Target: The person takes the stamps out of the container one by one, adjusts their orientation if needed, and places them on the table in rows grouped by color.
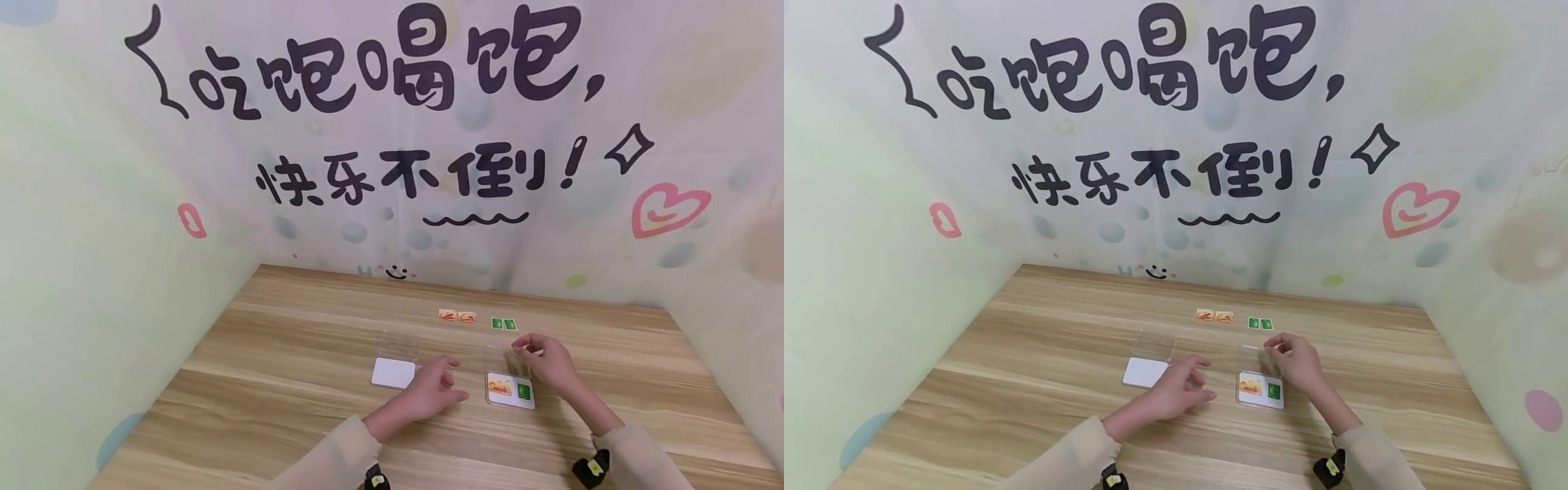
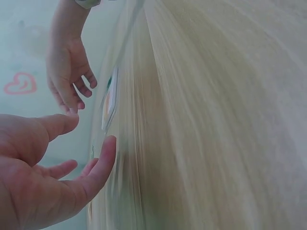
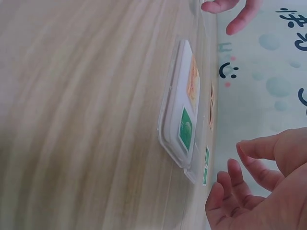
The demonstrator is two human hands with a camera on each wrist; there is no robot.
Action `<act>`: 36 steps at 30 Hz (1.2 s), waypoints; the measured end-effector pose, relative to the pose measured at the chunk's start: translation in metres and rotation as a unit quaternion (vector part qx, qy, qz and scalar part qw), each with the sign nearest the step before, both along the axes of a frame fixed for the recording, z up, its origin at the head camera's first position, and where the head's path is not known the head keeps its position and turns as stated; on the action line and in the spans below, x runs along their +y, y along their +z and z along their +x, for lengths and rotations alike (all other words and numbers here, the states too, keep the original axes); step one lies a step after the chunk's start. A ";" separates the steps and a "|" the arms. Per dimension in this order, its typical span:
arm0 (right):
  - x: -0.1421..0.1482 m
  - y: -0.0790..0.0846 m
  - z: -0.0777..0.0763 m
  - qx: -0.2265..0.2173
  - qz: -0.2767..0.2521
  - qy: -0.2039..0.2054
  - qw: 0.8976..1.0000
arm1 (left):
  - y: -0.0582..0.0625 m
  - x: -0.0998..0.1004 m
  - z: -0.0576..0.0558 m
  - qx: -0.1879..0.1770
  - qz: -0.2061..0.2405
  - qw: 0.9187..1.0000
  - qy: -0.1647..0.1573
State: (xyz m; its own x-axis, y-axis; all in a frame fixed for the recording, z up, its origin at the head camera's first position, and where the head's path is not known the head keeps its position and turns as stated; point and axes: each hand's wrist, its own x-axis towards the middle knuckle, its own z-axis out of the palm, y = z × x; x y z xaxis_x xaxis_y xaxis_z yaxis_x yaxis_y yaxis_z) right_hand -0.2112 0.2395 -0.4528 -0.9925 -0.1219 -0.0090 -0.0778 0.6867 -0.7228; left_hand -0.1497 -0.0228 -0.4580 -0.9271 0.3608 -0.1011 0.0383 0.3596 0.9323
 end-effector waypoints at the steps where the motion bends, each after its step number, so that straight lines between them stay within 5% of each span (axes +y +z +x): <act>1: 0.000 0.000 0.001 -0.002 -0.001 0.000 1.000 | 0.000 0.001 0.000 -0.001 0.001 1.000 0.002; 36: 0.003 -0.011 0.021 -0.031 -0.004 0.016 0.999 | -0.012 0.035 0.005 -0.013 0.027 0.999 0.041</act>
